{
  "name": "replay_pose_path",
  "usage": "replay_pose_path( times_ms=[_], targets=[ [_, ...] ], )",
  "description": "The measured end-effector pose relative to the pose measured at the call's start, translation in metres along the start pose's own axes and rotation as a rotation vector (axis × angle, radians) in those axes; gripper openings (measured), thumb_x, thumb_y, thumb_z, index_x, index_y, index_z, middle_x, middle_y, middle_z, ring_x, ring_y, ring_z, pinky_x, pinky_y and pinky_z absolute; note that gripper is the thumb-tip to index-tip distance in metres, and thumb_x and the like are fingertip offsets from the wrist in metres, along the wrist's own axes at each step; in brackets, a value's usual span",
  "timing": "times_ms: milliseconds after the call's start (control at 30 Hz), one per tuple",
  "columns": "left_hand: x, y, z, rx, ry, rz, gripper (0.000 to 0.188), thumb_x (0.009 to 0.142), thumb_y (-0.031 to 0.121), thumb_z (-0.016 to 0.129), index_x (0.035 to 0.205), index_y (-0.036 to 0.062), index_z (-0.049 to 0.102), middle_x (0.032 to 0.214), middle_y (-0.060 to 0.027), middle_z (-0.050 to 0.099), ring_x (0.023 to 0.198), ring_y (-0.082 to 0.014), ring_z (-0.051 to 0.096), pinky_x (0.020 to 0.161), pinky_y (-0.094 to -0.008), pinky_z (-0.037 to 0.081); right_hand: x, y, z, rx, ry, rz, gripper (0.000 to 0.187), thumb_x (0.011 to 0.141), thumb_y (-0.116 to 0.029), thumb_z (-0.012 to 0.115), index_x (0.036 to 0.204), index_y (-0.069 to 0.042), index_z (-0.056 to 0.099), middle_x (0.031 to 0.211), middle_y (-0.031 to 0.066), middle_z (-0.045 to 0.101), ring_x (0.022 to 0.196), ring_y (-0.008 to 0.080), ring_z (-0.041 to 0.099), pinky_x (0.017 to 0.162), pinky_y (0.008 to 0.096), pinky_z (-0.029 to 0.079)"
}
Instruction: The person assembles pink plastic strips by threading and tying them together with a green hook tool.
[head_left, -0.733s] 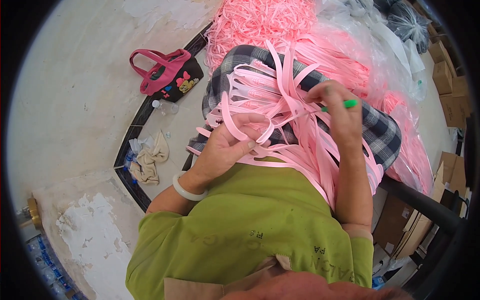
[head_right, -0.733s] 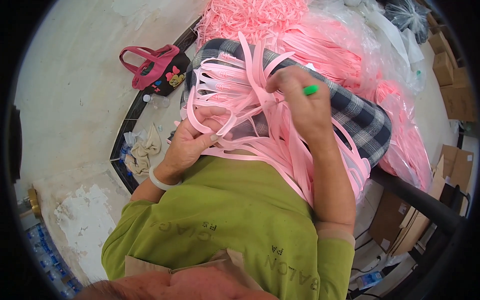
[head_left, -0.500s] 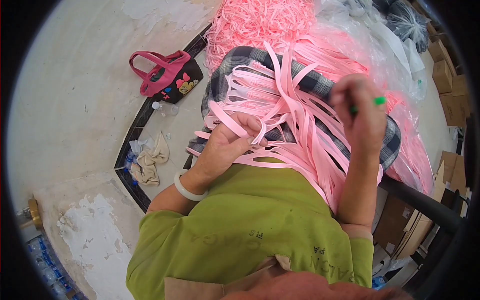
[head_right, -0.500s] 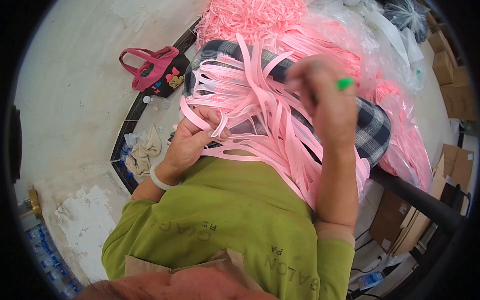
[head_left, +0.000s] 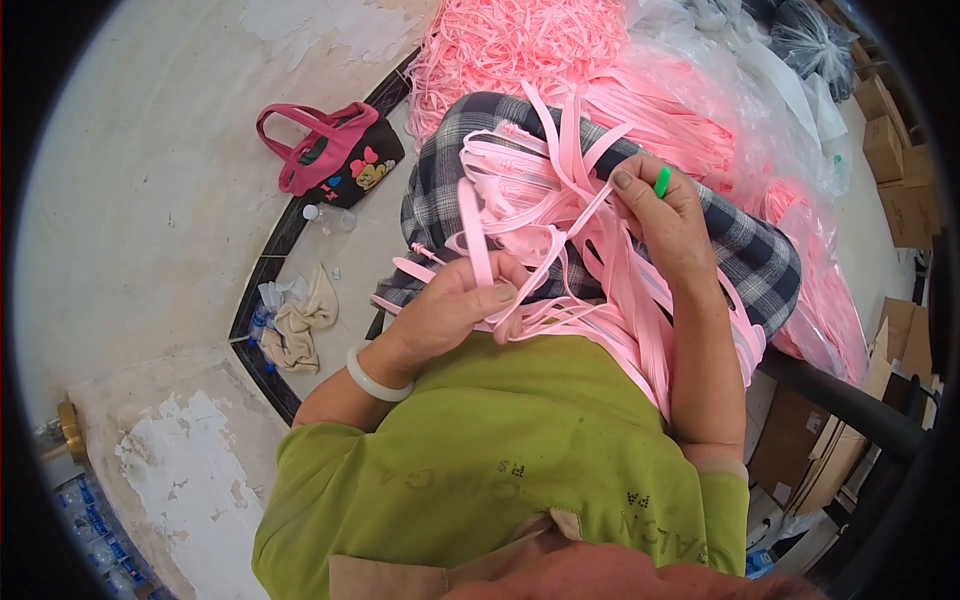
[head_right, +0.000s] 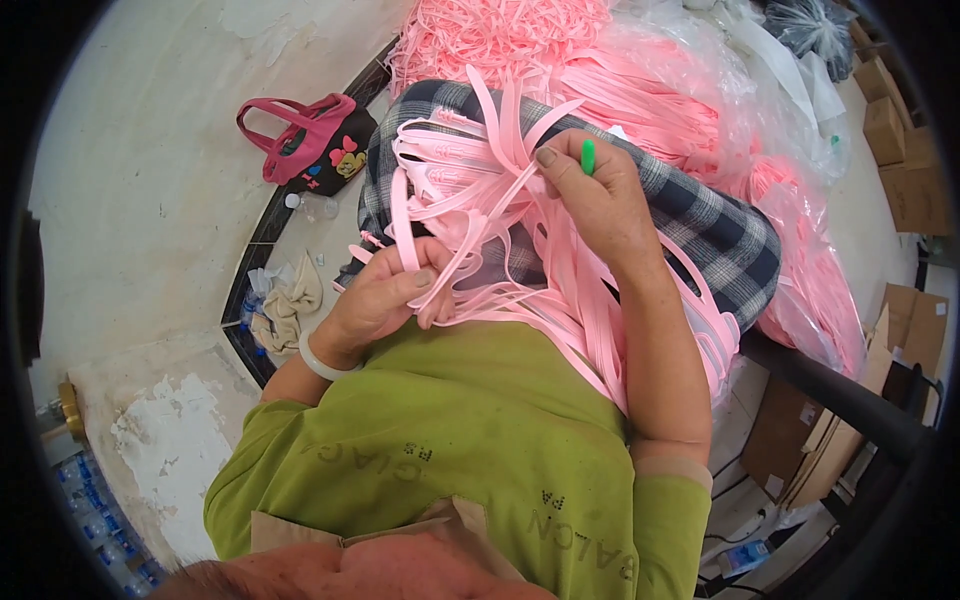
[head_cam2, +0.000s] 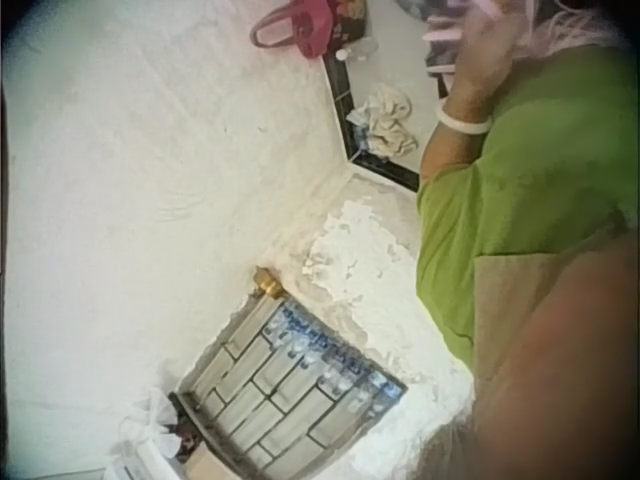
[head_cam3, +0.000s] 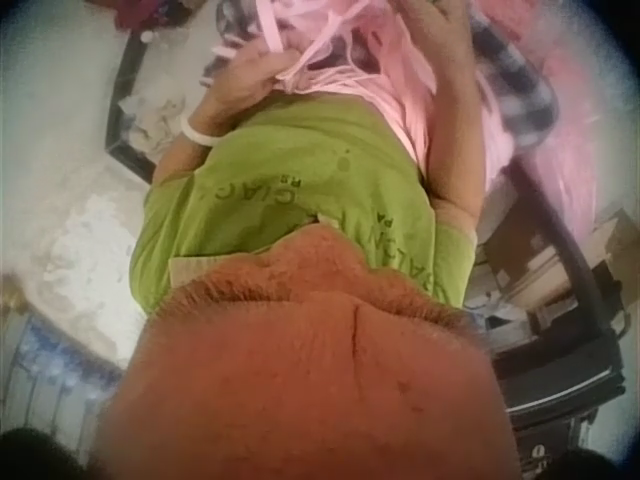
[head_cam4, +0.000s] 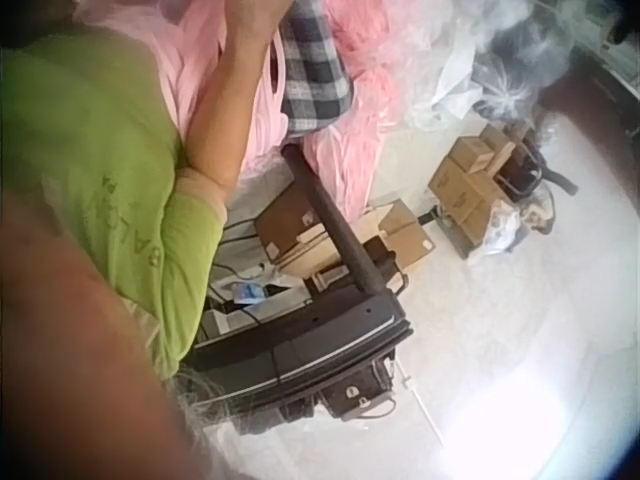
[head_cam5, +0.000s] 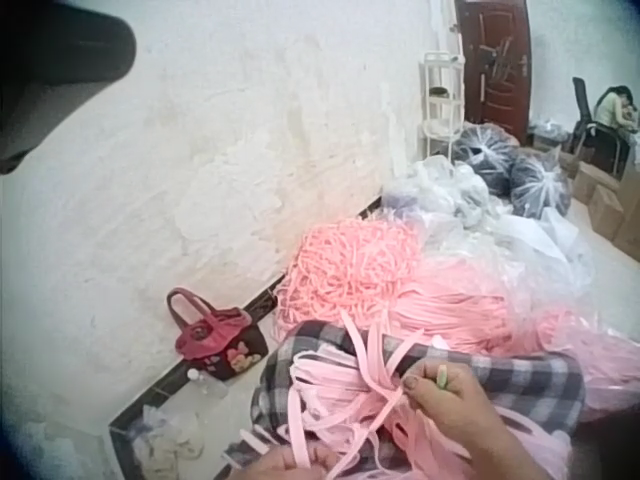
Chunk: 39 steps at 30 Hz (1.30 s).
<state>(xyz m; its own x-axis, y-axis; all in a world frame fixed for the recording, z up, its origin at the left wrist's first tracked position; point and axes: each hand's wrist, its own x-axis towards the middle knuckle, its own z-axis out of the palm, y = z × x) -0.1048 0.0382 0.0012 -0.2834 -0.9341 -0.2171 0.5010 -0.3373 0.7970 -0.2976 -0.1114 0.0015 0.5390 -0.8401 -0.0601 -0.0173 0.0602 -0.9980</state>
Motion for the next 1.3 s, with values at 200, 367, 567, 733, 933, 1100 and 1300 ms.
replay_pose_path(
  times_ms=[200,367,567,733,933,1100,1300],
  targets=[
    [-0.011,0.022,0.010,0.370,-0.262,-0.092,0.020,0.089,0.020,0.057,0.081,0.0010,0.061,0.072,-0.0038,0.060,0.058,-0.0101,0.052,0.061,-0.0248,0.043,0.001,0.008,0.006,-0.246,0.047,-0.114,0.017,0.090,-0.016,0.054,0.078,-0.004,0.054,0.064,-0.0050,0.045,0.057,0.0036,0.036,0.052,0.0191,0.030],
    [-0.007,0.025,0.006,0.387,-0.468,0.323,0.022,0.087,0.021,0.057,0.074,0.0043,0.064,0.072,-0.0061,0.060,0.071,-0.0235,0.056,0.069,-0.0356,0.042,0.009,0.016,0.007,-0.362,0.070,-0.087,0.019,0.088,-0.014,0.055,0.075,-0.001,0.052,0.064,-0.0035,0.044,0.060,0.0064,0.038,0.054,0.0221,0.033],
    [-0.009,0.035,0.010,0.417,-0.687,0.383,0.021,0.085,0.019,0.060,0.072,0.0037,0.063,0.069,-0.0082,0.060,0.068,-0.0265,0.057,0.069,-0.0372,0.044,0.017,0.031,0.016,-0.522,0.084,-0.137,0.018,0.086,-0.014,0.055,0.076,0.001,0.052,0.061,-0.0009,0.045,0.058,0.0091,0.040,0.053,0.0266,0.035],
    [-0.014,0.030,0.008,0.402,-0.468,0.267,0.021,0.088,0.019,0.057,0.076,0.0023,0.062,0.070,-0.0069,0.061,0.071,-0.0205,0.059,0.069,-0.0332,0.046,0.019,0.026,0.018,-0.611,0.041,-0.140,0.015,0.086,-0.014,0.056,0.080,0.001,0.055,0.063,0.0010,0.050,0.060,0.0109,0.043,0.055,0.0273,0.038],
    [-0.007,0.011,0.002,0.377,0.203,0.143,0.018,0.093,0.013,0.049,0.098,-0.0009,0.059,0.092,-0.0040,0.060,0.077,-0.0095,0.057,0.070,-0.0234,0.047,0.001,0.000,0.028,-0.364,0.193,-0.516,0.011,0.080,-0.009,0.061,0.084,0.001,0.058,0.076,0.0118,0.060,0.068,0.0254,0.059,0.065,0.0306,0.046],
    [0.004,0.006,0.000,0.256,0.244,0.197,0.017,0.091,0.013,0.052,0.100,-0.0005,0.056,0.088,-0.0030,0.057,0.075,-0.0092,0.056,0.067,-0.0226,0.047,-0.017,-0.016,0.034,-0.373,-0.145,-0.450,0.016,0.075,-0.008,0.065,0.090,-0.003,0.059,0.083,0.0117,0.061,0.069,0.0224,0.060,0.062,0.0296,0.047],
    [0.008,0.004,0.000,0.118,0.206,0.205,0.014,0.093,0.014,0.049,0.099,0.0014,0.052,0.087,-0.0026,0.057,0.076,-0.0088,0.057,0.068,-0.0218,0.048,-0.031,-0.028,0.053,-0.613,-0.215,-0.622,0.044,0.063,-0.012,0.075,0.104,-0.008,0.061,0.084,0.0089,0.059,0.073,0.0220,0.061,0.057,0.0303,0.048]
  ],
)
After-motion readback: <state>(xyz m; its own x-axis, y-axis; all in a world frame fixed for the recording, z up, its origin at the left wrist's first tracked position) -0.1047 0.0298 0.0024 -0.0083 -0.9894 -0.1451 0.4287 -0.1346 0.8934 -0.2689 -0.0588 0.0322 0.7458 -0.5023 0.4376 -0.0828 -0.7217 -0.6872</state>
